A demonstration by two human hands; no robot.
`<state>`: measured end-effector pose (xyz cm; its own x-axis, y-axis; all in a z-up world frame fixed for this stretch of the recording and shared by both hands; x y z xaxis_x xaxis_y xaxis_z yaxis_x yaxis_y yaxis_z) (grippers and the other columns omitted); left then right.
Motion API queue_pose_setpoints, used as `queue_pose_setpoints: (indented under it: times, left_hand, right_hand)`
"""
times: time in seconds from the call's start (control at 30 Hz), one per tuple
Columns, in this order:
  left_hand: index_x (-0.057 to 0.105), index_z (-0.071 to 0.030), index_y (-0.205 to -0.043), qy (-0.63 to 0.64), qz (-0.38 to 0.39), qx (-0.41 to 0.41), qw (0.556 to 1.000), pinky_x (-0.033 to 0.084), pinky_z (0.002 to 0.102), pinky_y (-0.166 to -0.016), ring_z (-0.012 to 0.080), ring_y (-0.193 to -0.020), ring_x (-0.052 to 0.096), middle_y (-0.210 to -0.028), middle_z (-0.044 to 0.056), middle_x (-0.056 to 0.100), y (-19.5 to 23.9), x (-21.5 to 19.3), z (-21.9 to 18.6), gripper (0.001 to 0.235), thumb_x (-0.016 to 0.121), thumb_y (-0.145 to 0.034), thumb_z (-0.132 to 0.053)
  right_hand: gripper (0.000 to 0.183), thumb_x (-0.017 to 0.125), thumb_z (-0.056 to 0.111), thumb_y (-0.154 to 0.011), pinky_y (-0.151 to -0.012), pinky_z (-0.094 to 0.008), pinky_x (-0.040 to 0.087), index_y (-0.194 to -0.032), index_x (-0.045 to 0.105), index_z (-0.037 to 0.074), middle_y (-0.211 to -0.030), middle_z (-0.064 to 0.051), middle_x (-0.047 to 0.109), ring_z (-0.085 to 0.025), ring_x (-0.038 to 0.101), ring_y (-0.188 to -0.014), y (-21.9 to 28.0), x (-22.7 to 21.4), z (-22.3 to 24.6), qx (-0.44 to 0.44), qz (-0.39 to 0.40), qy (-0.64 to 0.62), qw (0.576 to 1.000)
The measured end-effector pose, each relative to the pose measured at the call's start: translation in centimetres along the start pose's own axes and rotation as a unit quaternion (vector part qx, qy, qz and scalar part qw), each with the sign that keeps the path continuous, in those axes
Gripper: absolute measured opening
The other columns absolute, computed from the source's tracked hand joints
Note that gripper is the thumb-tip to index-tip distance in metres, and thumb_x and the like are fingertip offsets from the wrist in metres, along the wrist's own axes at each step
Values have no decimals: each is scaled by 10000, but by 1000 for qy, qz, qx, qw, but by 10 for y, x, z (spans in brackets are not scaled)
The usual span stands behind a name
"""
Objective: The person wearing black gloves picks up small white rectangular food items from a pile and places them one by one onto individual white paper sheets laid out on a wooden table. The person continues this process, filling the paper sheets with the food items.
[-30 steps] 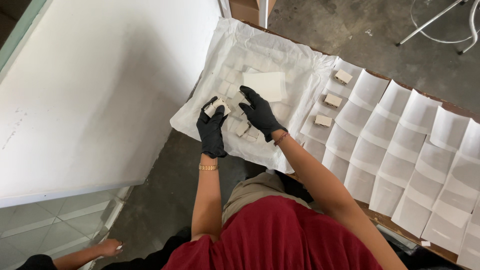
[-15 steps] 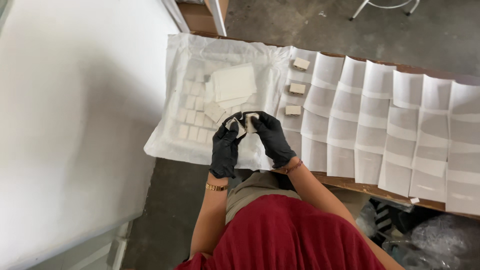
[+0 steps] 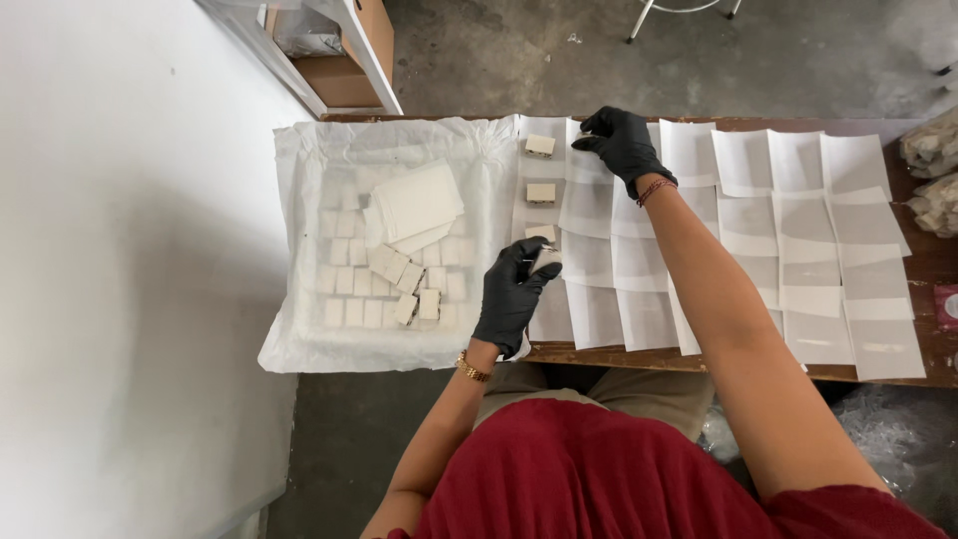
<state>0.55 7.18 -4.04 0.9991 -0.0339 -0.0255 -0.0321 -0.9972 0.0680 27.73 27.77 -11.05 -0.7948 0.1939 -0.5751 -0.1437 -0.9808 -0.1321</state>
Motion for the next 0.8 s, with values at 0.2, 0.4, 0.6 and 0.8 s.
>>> queue_pose_setpoints:
  times: [0.2,0.4,0.6,0.8]
  left_hand:
    - [768,-156,-1192,-47,56,56,996,642,380,-900,256,-1000,742,-1054,94,703,-44,37,26,401,896,-816,-216]
    - [719,-227,-1204,-196,155,153,956,599,460,-983,325,-1129,698,-1136,79,694,-129,104,72,305,791,-911,-270]
    - [782,-205,-1004,-222,200,186,936,584,441,-968,325,-1052,729,-1005,63,767,-179,136,155,97,757,-911,-209]
    - [566,-129,-1460,-262,115,262,922,518,513,-1123,428,-1351,548,-1451,203,587,-127,81,86,480,661,-998,-220]
  right_hand:
    - [260,914,358,-821,-886,-450,564,-1047,831,259,-887,-83,752,-333,712,-959,13,-5,15,29,17,92,995]
    - [250,938,383,-858,-716,-335,561,-1055,817,287,-754,-2,611,-202,650,-731,29,-28,19,-7,-110,7,994]
    - [69,827,236,-987,-843,-346,532,-1009,820,171,-797,-95,729,-205,661,-759,75,-68,60,9,-205,-76,976]
    - [100,821,233,-1005,-1072,-366,443,-970,812,140,-830,-109,766,-208,714,-793,93,-57,91,10,-212,-101,972]
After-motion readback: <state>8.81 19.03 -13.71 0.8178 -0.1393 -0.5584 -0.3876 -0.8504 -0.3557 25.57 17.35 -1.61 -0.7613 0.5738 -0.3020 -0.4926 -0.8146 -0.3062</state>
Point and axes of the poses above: each hand's wrist, its own y-axis away from the middle knuckle, its own x-axis out of the palm, z = x × y, the point moved 3 cm from there along -y, towards the middle knuckle
